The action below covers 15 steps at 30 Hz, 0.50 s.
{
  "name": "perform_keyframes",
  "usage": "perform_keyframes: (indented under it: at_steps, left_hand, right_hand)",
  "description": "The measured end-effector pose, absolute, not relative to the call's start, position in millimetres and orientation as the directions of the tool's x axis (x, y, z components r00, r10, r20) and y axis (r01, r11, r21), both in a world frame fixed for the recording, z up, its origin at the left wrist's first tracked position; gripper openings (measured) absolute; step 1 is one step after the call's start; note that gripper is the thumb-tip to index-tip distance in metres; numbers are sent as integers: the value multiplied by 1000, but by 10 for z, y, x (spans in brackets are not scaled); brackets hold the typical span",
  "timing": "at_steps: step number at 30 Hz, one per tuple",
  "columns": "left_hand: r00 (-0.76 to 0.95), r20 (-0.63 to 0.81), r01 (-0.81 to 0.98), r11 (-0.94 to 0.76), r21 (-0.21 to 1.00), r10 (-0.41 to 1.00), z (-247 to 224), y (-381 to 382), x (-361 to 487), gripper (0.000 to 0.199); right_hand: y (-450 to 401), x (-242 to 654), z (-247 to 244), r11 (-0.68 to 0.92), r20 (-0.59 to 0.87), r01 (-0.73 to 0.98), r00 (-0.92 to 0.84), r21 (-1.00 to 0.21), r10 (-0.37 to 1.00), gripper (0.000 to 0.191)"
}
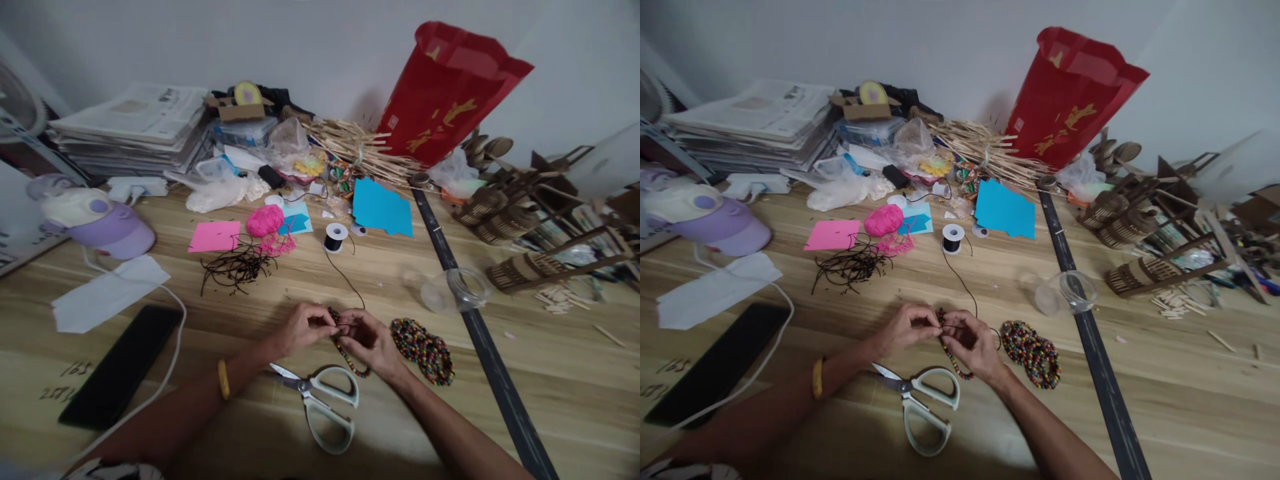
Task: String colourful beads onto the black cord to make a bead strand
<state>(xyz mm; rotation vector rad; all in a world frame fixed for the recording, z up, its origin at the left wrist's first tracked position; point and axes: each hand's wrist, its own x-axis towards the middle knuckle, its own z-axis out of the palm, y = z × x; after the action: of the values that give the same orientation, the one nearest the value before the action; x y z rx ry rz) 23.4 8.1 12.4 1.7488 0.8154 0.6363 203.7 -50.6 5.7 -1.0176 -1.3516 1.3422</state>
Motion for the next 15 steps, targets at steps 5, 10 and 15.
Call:
perform_keyframes:
  at_steps: [5, 10, 15]
  left_hand:
    - [633, 10, 211, -185, 960, 774, 105, 89, 228, 16]
    - [646, -2, 214, -179, 960, 763, 80, 81, 232, 16]
    - [670, -12, 209, -173, 962, 742, 152, 59, 244, 13]
  right_hand:
    - [-466, 2052, 54, 226, 196, 129, -206, -966, 959, 12]
    - [-444, 2051, 95, 268, 239, 132, -202, -954, 950, 14]
    - [-448, 2035, 140, 258, 233, 97, -213, -961, 949, 17]
